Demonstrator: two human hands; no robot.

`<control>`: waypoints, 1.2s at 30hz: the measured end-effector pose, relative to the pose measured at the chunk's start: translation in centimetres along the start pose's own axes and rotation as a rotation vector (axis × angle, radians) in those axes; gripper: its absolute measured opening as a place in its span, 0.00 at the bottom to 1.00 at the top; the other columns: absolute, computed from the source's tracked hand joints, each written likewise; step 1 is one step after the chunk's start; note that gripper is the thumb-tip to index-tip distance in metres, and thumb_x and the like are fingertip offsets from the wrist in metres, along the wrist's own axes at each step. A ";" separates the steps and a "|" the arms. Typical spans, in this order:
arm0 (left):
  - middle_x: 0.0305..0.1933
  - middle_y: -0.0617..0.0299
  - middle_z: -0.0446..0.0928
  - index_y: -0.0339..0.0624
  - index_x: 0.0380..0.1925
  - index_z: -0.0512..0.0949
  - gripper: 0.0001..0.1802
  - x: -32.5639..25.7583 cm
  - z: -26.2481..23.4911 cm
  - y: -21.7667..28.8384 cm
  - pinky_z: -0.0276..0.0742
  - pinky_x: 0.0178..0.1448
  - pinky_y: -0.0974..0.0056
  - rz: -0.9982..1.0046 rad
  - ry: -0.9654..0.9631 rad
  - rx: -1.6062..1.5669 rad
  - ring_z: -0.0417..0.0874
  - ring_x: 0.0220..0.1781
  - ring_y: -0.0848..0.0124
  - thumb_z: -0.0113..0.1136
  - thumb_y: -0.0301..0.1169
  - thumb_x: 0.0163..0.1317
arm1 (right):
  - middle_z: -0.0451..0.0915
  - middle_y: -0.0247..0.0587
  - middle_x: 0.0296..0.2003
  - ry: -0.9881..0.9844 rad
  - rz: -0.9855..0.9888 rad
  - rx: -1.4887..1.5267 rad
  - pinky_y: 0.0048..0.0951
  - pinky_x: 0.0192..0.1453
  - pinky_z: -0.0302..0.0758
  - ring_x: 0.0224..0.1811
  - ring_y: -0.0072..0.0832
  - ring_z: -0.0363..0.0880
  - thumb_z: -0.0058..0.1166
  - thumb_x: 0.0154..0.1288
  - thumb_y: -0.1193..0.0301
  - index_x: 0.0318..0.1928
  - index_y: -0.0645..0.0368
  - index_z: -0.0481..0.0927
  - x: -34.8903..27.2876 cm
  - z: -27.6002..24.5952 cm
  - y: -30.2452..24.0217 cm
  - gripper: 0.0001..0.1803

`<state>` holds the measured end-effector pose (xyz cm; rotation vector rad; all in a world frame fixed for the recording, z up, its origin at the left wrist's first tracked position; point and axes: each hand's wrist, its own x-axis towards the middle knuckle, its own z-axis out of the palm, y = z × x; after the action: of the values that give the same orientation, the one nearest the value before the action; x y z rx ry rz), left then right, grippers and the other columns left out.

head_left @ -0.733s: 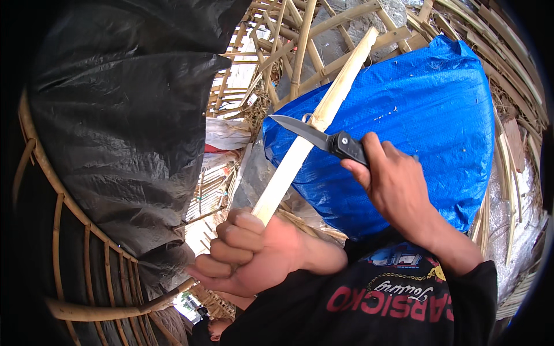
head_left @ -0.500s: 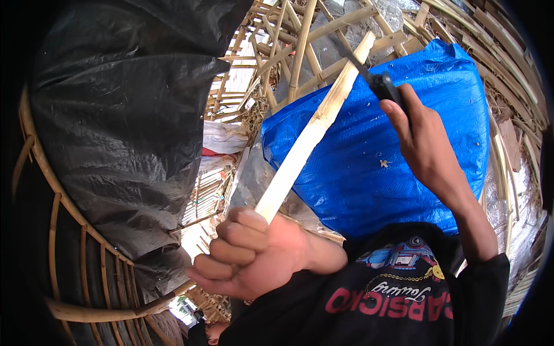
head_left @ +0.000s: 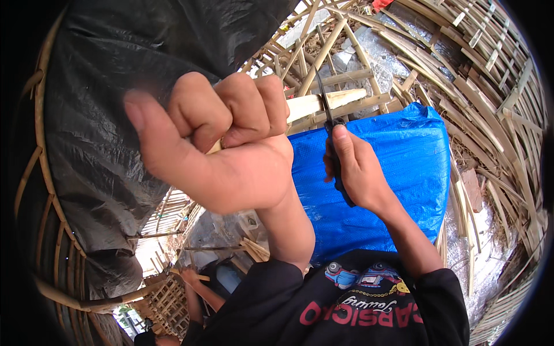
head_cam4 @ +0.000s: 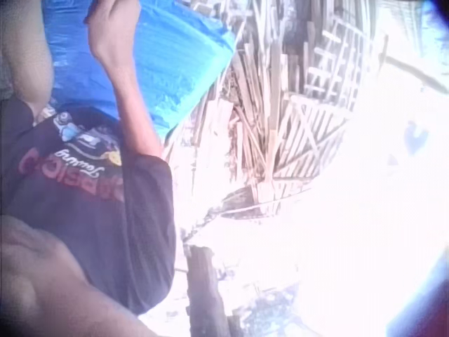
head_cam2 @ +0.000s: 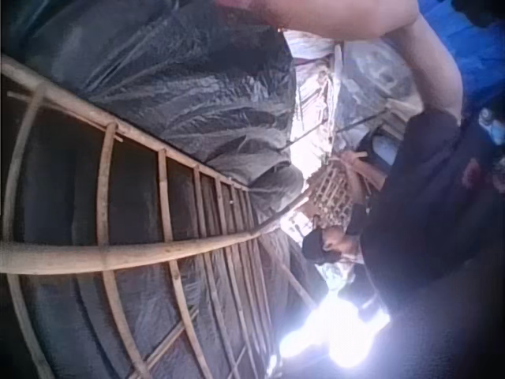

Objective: The person shaves a strip of bamboo using a pocket knife, repeatedly scraping the blade along the length of the wood while holding it by hand.

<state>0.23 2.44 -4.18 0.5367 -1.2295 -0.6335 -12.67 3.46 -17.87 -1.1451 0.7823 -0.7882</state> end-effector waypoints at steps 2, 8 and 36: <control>0.08 0.70 0.45 0.57 0.13 0.48 0.30 -0.3 0.8 -0.3 0.34 0.21 0.64 0.017 0.108 -0.031 0.36 0.13 0.76 0.36 0.49 0.78 | 0.71 0.33 0.21 0.034 -0.017 -0.060 0.27 0.26 0.68 0.21 0.21 0.69 0.32 0.84 0.48 0.32 0.60 0.70 0.0 0.1 -0.1 0.30; 0.08 0.70 0.45 0.57 0.14 0.48 0.30 -2.0 0.6 0.6 0.34 0.21 0.64 0.006 0.073 -0.007 0.36 0.13 0.76 0.35 0.49 0.79 | 0.74 0.58 0.19 0.162 -0.198 -0.219 0.48 0.27 0.68 0.22 0.56 0.76 0.44 0.82 0.56 0.34 0.66 0.70 -1.0 1.1 -0.6 0.25; 0.11 0.70 0.44 0.56 0.16 0.49 0.27 -7.2 -5.0 2.4 0.40 0.23 0.65 0.043 0.160 -0.070 0.40 0.14 0.76 0.29 0.46 0.80 | 0.76 0.68 0.21 0.218 -0.025 -0.456 0.60 0.29 0.71 0.25 0.68 0.76 0.51 0.78 0.54 0.36 0.67 0.70 -0.4 2.6 2.2 0.24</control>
<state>3.89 9.37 -8.79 0.4915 -1.0622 -0.5841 -10.39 5.50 -19.40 -1.4902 1.1725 -0.7847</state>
